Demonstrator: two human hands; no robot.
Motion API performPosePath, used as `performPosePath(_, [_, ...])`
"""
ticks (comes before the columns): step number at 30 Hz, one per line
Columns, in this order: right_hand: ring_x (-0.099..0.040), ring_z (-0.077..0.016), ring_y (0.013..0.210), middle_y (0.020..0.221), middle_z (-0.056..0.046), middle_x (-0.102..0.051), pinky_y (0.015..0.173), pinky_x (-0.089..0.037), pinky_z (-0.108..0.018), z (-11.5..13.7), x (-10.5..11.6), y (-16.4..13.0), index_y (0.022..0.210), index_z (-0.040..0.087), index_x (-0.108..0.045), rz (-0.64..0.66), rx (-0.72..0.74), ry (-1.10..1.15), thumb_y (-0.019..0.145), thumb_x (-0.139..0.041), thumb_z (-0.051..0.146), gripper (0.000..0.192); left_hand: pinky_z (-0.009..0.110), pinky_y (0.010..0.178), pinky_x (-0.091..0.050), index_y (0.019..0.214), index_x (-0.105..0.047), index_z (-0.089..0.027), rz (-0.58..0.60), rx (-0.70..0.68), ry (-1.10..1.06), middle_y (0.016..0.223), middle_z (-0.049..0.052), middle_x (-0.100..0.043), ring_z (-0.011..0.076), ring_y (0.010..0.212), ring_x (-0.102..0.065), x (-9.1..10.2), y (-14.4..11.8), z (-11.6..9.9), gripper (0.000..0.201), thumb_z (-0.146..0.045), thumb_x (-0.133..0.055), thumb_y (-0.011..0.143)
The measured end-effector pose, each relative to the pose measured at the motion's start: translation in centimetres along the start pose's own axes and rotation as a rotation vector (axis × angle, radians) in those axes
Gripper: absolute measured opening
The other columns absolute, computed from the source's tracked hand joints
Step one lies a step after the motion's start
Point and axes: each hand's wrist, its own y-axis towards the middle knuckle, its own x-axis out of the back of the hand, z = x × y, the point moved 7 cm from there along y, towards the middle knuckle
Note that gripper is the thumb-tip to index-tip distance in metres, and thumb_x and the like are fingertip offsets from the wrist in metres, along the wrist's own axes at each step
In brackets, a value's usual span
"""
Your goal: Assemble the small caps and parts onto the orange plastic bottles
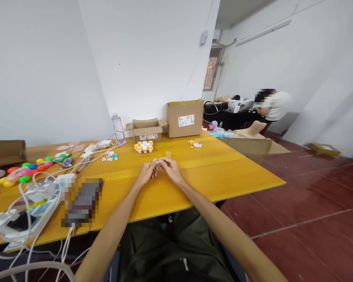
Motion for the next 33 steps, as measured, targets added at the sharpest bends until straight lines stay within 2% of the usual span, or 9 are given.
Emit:
performPosePath(4, [-0.062, -0.0163, 0.065, 0.074, 0.000, -0.070, 0.066, -0.053, -0.029, 0.5, -0.2, -0.2, 0.082, 0.023, -0.070, -0.010, 0.014, 0.010, 0.082, -0.063, 0.052, 0.030, 0.023, 0.043, -0.032, 0.063, -0.059, -0.017, -0.010, -0.005, 0.017, 0.043, -0.002, -0.051, 0.0101, 0.038, -0.044, 0.1, -0.1, -0.2, 0.061, -0.070, -0.040, 0.089])
performPosePath(10, [-0.062, -0.0163, 0.061, 0.064, 0.001, -0.066, 0.063, -0.052, -0.028, 0.9, 0.0, -0.5, 0.070, 0.024, -0.064, -0.044, 0.024, -0.076, 0.087, -0.057, 0.043, 0.027, 0.024, 0.044, -0.033, 0.060, -0.057, -0.018, 0.001, -0.019, 0.081, 0.043, -0.002, -0.050, 0.0103, 0.038, -0.043, -0.1, 0.0, -0.1, 0.060, -0.066, -0.039, 0.091])
performPosePath(15, [-0.061, -0.0157, 0.059, 0.063, 0.002, -0.065, 0.062, -0.049, -0.027, 0.6, 0.2, -0.5, 0.070, 0.023, -0.062, -0.054, 0.013, -0.130, 0.088, -0.054, 0.038, 0.025, 0.024, 0.049, -0.037, 0.068, -0.055, -0.020, -0.098, -0.149, 0.128, 0.053, -0.005, -0.054, 0.0095, 0.042, -0.045, 0.6, -0.3, -1.3, 0.045, -0.060, -0.048, 0.089])
performPosePath(19, [-0.060, -0.0159, 0.063, 0.066, 0.001, -0.066, 0.063, -0.047, -0.027, 0.2, -0.1, -0.4, 0.069, 0.023, -0.061, 0.002, 0.009, -0.166, 0.087, -0.055, 0.039, 0.025, 0.023, 0.051, -0.038, 0.072, -0.054, -0.021, -0.155, -0.204, 0.125, 0.055, -0.006, -0.052, 0.0101, 0.047, -0.046, 1.3, -0.5, -1.8, 0.038, -0.055, -0.052, 0.088])
performPosePath(26, [-0.063, -0.0167, 0.072, 0.076, 0.001, -0.069, 0.068, -0.049, -0.027, -0.3, -1.2, -0.5, 0.081, 0.022, -0.063, 0.113, -0.013, -0.115, 0.080, -0.063, 0.034, 0.011, 0.022, 0.052, -0.039, 0.071, -0.051, -0.021, -0.172, -0.191, 0.046, 0.057, -0.006, -0.052, 0.0105, 0.052, -0.049, 1.2, -0.3, -1.4, 0.036, -0.054, -0.060, 0.083])
performPosePath(30, [-0.062, -0.0171, 0.070, 0.075, 0.001, -0.069, 0.066, -0.048, -0.027, -0.1, -0.9, -0.8, 0.086, 0.023, -0.065, 0.125, 0.002, -0.166, 0.081, -0.062, 0.032, 0.011, 0.022, 0.053, -0.040, 0.073, -0.052, -0.021, -0.166, -0.184, 0.045, 0.057, -0.006, -0.052, 0.0104, 0.052, -0.049, 0.9, -0.3, -1.1, 0.035, -0.053, -0.058, 0.085])
performPosePath(33, [-0.064, -0.0189, 0.075, 0.080, -0.001, -0.071, 0.068, -0.049, -0.028, 0.1, 0.2, -1.0, 0.091, 0.023, -0.067, 0.069, 0.029, -0.214, 0.083, -0.059, 0.034, 0.015, 0.023, 0.056, -0.041, 0.077, -0.055, -0.020, -0.154, -0.185, 0.091, 0.060, -0.005, -0.055, 0.0115, 0.056, -0.052, 0.7, -0.4, -0.9, 0.030, -0.048, -0.056, 0.088])
